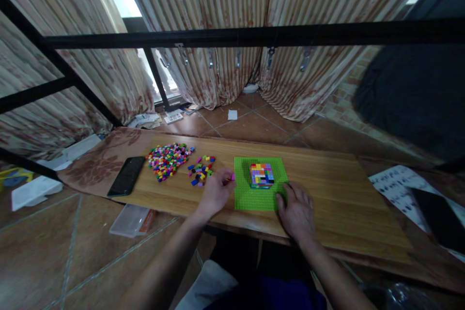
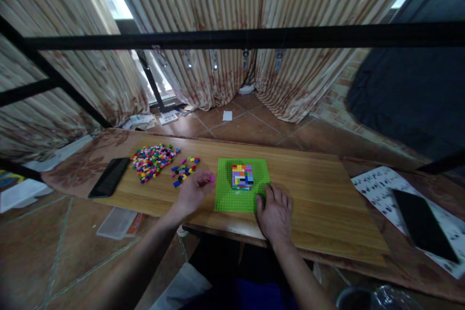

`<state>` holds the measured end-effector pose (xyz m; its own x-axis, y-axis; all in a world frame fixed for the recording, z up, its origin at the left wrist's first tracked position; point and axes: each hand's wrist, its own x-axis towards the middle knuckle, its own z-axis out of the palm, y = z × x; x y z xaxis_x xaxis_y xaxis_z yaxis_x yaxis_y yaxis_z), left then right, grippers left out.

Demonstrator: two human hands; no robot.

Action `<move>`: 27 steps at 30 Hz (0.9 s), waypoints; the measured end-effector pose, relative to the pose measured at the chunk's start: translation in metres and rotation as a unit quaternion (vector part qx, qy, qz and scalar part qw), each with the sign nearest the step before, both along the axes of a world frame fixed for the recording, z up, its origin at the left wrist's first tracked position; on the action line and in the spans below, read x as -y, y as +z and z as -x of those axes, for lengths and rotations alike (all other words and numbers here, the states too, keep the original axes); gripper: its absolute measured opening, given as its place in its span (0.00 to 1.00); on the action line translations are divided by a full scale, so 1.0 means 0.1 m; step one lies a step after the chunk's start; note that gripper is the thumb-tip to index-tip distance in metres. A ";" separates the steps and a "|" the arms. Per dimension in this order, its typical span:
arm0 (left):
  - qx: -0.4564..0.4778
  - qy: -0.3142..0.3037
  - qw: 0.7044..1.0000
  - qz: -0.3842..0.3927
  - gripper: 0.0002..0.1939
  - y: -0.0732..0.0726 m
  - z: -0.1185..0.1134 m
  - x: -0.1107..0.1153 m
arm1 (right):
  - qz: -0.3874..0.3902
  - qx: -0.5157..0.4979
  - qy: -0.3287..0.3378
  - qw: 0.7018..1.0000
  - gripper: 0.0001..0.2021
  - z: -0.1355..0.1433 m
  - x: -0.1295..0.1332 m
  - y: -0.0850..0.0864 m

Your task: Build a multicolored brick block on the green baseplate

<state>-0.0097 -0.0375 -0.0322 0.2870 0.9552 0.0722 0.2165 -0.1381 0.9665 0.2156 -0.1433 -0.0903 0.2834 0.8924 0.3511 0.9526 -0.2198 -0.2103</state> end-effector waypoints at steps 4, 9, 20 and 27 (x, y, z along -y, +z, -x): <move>-0.021 -0.004 1.000 -0.009 0.06 -0.09 -0.31 0.15 | -0.008 -0.007 0.004 1.000 0.21 0.00 0.00 0.02; -0.078 0.011 0.996 -0.030 0.06 -0.05 -0.47 0.12 | -0.011 -0.011 0.000 1.000 0.21 0.01 -0.01 0.02; -0.095 0.024 0.995 -0.023 0.12 0.00 -0.59 0.15 | -0.008 -0.018 -0.004 1.000 0.21 0.02 -0.01 0.03; -0.095 0.005 0.995 -0.035 0.15 -0.02 -0.54 0.15 | -0.022 -0.015 0.000 1.000 0.20 0.01 -0.01 0.02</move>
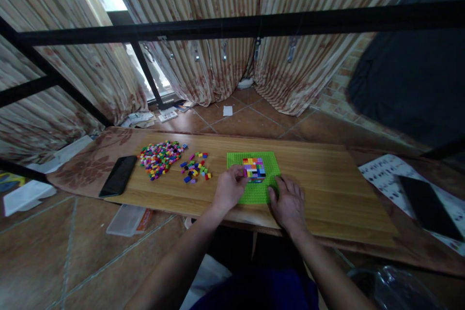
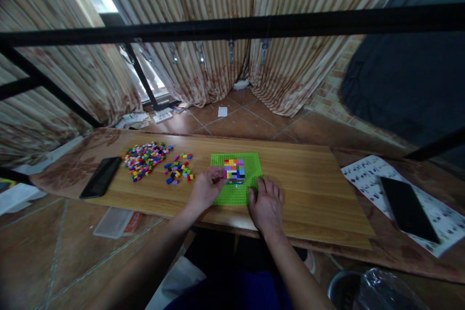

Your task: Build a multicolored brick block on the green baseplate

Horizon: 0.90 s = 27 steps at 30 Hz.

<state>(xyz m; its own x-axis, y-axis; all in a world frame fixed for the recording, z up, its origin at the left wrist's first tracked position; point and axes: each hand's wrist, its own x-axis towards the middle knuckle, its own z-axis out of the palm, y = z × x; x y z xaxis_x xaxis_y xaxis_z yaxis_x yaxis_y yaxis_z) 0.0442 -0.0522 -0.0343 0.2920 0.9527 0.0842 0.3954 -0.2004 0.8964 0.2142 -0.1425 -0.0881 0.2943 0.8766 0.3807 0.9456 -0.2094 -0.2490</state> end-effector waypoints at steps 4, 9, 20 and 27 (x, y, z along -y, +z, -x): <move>0.000 0.004 1.000 0.009 0.16 -0.04 0.03 -0.04 | -0.002 -0.010 0.006 1.000 0.20 0.00 0.00 0.00; 0.033 0.001 0.999 0.026 0.14 -0.06 0.00 -0.08 | 0.004 -0.006 0.003 1.000 0.21 0.00 0.00 0.01; 0.116 0.026 0.989 0.093 0.12 -0.11 -0.05 -0.19 | 0.007 -0.007 0.005 1.000 0.21 0.00 0.00 0.00; 0.185 0.033 0.958 0.215 0.10 0.01 -0.08 -0.22 | 0.013 -0.002 0.000 1.000 0.21 0.01 0.01 0.02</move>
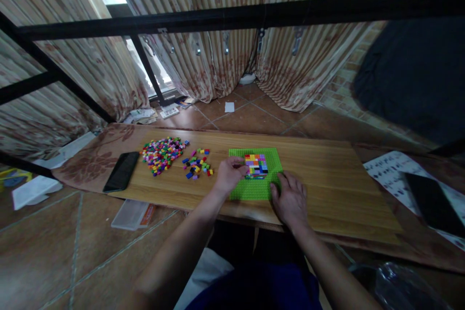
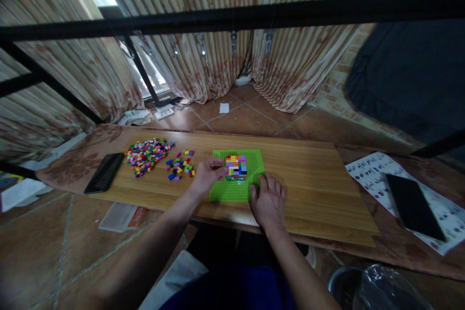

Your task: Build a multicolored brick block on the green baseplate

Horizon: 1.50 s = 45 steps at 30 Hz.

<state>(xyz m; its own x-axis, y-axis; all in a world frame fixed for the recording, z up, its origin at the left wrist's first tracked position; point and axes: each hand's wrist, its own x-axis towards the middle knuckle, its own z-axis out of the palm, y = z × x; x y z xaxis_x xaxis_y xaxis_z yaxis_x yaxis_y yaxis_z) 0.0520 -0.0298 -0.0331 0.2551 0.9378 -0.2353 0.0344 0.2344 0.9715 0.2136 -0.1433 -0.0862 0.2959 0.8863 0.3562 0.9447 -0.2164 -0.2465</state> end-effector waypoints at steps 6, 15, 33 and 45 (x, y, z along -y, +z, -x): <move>-0.021 0.000 1.000 0.016 0.08 0.02 -0.04 -0.03 | 0.010 0.001 -0.007 1.000 0.21 0.01 0.00 0.00; 0.018 0.007 1.000 0.011 0.04 -0.02 -0.01 0.08 | 0.009 0.010 -0.003 1.000 0.21 0.01 0.01 0.01; -0.089 0.076 0.991 -0.059 0.12 -0.23 -0.15 0.14 | -0.073 -0.038 0.021 0.996 0.20 -0.15 0.01 -0.19; -0.083 0.095 0.981 -0.149 0.14 -0.19 0.21 0.37 | -0.091 -0.007 0.047 0.995 0.21 -0.21 0.01 -0.25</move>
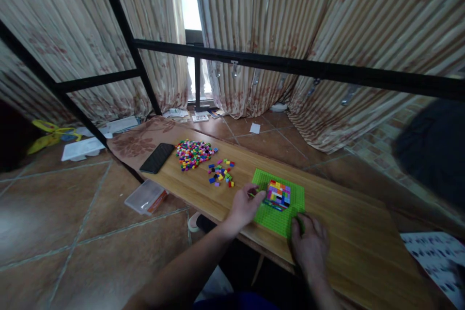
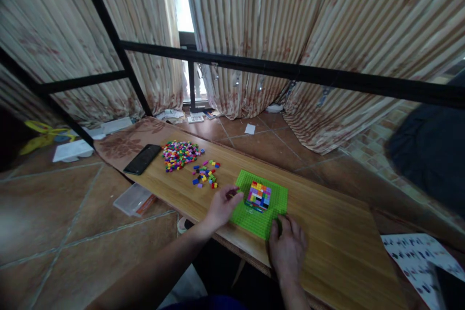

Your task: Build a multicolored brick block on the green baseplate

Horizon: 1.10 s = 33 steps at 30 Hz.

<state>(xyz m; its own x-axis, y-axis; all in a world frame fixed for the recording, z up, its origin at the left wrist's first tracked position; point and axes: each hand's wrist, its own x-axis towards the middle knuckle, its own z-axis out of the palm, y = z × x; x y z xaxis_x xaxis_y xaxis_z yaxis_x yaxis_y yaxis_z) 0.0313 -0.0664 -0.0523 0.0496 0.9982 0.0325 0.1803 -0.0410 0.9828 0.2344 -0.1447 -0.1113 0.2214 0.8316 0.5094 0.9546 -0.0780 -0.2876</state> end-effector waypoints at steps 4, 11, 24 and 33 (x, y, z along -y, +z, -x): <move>-0.128 0.138 0.981 -0.056 0.13 0.00 0.58 -0.06 | 0.001 0.005 0.000 1.000 0.21 -0.01 0.00 -0.01; -0.362 0.153 0.917 -0.075 0.14 -0.05 1.06 -0.30 | 0.001 0.006 -0.006 1.000 0.22 -0.01 0.00 -0.01; 0.068 0.054 0.994 0.066 0.09 0.21 0.99 -0.20 | -0.004 -0.045 0.005 0.999 0.22 0.00 0.01 0.03; 0.386 -0.117 0.890 0.212 0.16 0.62 0.88 0.25 | -0.092 -0.195 -0.006 0.977 0.20 0.18 0.12 0.37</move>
